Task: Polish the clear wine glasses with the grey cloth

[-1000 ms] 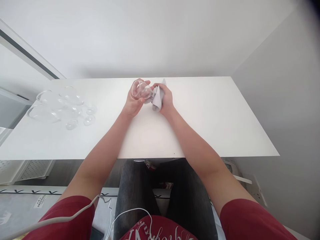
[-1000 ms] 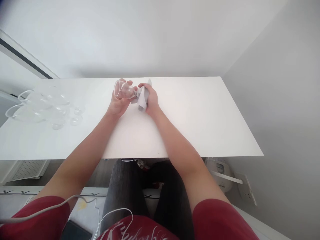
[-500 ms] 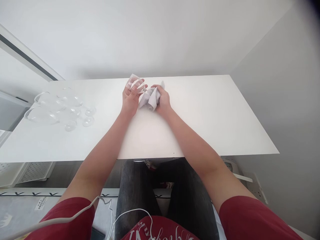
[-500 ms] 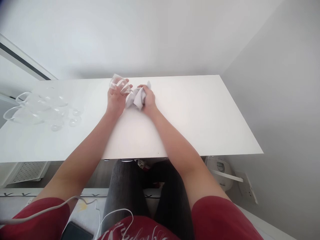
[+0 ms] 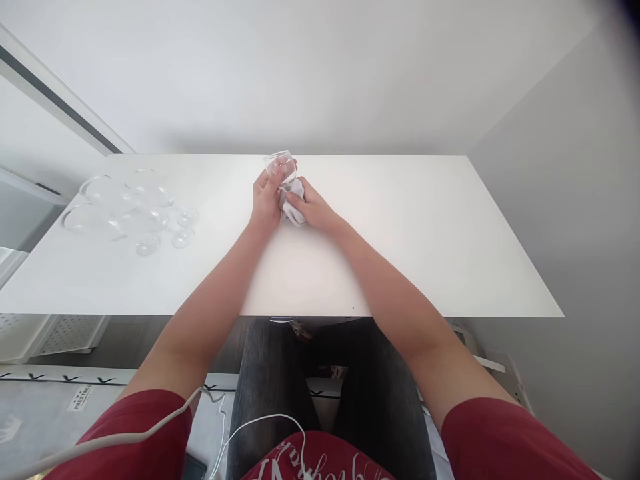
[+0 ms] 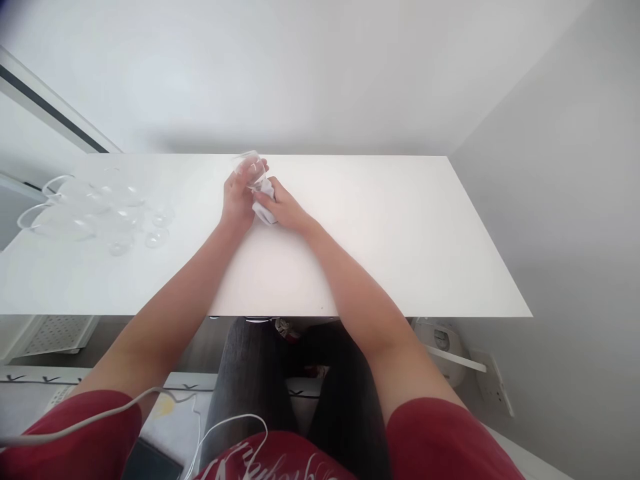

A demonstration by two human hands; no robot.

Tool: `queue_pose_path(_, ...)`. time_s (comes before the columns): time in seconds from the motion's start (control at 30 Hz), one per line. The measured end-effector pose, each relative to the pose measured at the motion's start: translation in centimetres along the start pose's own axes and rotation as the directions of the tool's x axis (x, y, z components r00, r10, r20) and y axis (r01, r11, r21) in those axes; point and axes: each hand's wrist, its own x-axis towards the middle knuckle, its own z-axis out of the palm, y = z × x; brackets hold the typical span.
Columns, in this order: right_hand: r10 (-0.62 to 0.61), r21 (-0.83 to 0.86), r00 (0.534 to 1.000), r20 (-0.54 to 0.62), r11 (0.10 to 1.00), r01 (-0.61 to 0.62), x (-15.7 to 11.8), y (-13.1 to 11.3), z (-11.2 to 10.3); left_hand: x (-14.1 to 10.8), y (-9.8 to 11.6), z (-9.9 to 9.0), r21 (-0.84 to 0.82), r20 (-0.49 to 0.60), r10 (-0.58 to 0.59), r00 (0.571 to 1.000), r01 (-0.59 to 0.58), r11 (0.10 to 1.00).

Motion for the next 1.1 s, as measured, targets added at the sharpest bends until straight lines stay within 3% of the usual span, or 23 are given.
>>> queue_pose_path(0.1,-0.023,0.023,0.997,0.08,1.0,0.022,-0.4,-0.5,-0.3,-0.1,0.2,0.0,-0.062,0.039,-0.015,0.999,0.017,0.998)
queue_pose_path(0.23,0.065,0.216,0.982,0.176,0.971,-0.103,-0.9,-1.3,-0.8,-0.5,0.4,0.2,-0.147,0.099,-0.036,0.994,0.051,0.988)
queue_pose_path(0.3,0.062,0.21,0.981,0.185,0.972,-0.101,-1.0,-1.3,-0.6,-0.6,0.4,0.3,-0.147,0.098,-0.04,0.994,0.055,0.988)
queue_pose_path(0.43,-0.1,-0.05,0.995,-0.021,0.994,0.099,-0.6,-0.6,0.3,-0.3,0.2,0.1,-0.069,0.034,-0.02,0.999,0.022,0.997)
queue_pose_path(0.5,-0.124,-0.109,0.986,-0.115,0.988,0.111,-0.1,0.0,0.5,-0.1,0.0,0.0,-0.045,0.01,-0.016,1.0,0.016,0.999)
queue_pose_path(0.6,-0.063,0.065,0.968,-0.241,0.995,0.081,0.7,0.6,-0.4,0.1,-0.1,-0.2,-0.038,0.011,-0.022,1.0,0.023,0.999)
queue_pose_path(0.7,0.001,0.306,0.908,-0.42,0.942,0.141,1.0,0.2,-2.1,0.3,0.1,-0.9,-0.035,0.012,0.004,1.0,-0.004,0.999)
queue_pose_path(0.77,0.043,0.42,0.896,-0.443,0.893,0.164,0.9,-0.5,-2.7,0.5,0.2,-1.4,-0.023,-0.002,0.051,0.999,-0.051,0.998)
queue_pose_path(0.83,0.072,0.496,0.922,-0.38,0.857,0.138,0.6,-1.2,-2.5,0.7,0.2,-1.8,-0.025,0.01,0.096,0.995,-0.096,0.995)
queue_pose_path(0.93,0.11,0.526,0.951,-0.288,0.848,0.061,0.6,-1.5,-1.2,0.7,0.0,-1.6,-0.051,0.115,0.097,0.989,-0.092,0.994)
queue_pose_path(1.0,0.152,0.508,0.939,-0.31,0.861,0.028,0.9,-1.1,-0.7,0.5,-0.1,-1.2,-0.063,0.196,0.085,0.977,-0.074,0.995)
queue_pose_path(1.1,0.181,0.432,0.883,-0.433,0.902,0.027,1.2,-0.4,-0.8,0.2,-0.1,-0.5,-0.085,0.259,0.091,0.962,-0.072,0.994)
